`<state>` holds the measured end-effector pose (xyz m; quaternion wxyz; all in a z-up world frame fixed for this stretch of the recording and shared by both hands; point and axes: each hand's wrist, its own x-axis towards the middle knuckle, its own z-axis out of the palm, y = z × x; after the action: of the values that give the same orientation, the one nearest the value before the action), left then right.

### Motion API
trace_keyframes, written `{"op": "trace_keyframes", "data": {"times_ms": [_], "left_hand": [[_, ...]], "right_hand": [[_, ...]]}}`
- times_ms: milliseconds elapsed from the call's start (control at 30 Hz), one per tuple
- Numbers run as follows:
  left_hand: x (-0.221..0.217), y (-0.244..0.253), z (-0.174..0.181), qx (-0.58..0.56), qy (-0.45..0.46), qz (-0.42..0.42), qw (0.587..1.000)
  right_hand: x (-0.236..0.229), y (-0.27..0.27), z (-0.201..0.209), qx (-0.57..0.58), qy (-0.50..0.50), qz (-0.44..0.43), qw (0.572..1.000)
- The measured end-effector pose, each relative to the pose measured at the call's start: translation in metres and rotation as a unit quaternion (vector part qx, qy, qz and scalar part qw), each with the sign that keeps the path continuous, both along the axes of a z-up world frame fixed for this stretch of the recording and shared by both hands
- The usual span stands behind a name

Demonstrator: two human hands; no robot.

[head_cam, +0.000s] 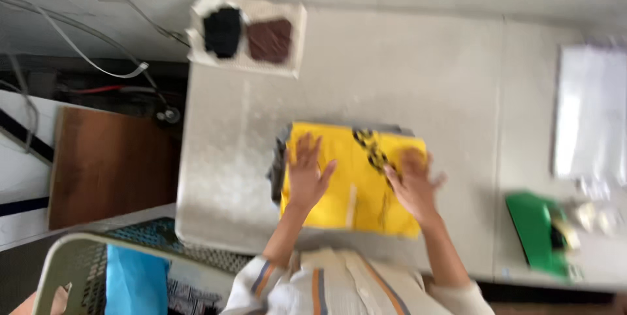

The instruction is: The person sorts various articles of clothing from a laundry basket, placing them onto a table and spraying them with a liquid from a bottle.

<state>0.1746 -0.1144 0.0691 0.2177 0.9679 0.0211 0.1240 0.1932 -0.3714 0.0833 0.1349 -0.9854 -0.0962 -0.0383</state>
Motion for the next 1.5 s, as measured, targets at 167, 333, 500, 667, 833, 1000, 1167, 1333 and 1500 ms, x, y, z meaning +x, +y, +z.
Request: {"op": "trace_keyframes", "data": {"times_ms": [167,333,500,667,833,1000,1167,1333,1500], "left_hand": [[0.063,0.148,-0.091,-0.268,-0.018,0.217,0.938],[0.166,0.281,-0.164,-0.518,-0.064,0.436,0.733],[0.234,0.328,-0.085,-0.359,0.174,0.46,0.793],[0.272,0.353,-0.142,-0.333,0.233,0.443,0.799],[0.256,0.316,-0.144,-0.265,0.123,0.302,0.908],[0.214,0.238,-0.077,-0.385,0.219,0.274,0.853],[0.172,0.16,-0.007,-0.412,0.362,0.235,0.803],[0.141,0.105,0.018,-0.507,0.129,0.14,0.841],[0.081,0.054,0.143,-0.516,0.065,0.067,0.851]], "right_hand": [[0.104,0.057,0.022,0.185,0.124,-0.041,0.974],[0.224,0.175,-0.055,0.547,0.358,-0.126,0.746],[0.313,0.281,-0.071,0.513,0.385,-0.188,0.744],[0.333,0.318,-0.139,0.39,0.4,-0.207,0.803],[0.285,0.306,-0.117,0.365,0.342,-0.168,0.849],[0.241,0.238,-0.108,0.336,0.302,-0.187,0.872],[0.208,0.162,-0.067,0.258,0.294,-0.188,0.901],[0.172,0.1,0.035,0.372,0.152,-0.116,0.908],[0.107,0.036,0.13,0.434,0.048,-0.081,0.896]]}}
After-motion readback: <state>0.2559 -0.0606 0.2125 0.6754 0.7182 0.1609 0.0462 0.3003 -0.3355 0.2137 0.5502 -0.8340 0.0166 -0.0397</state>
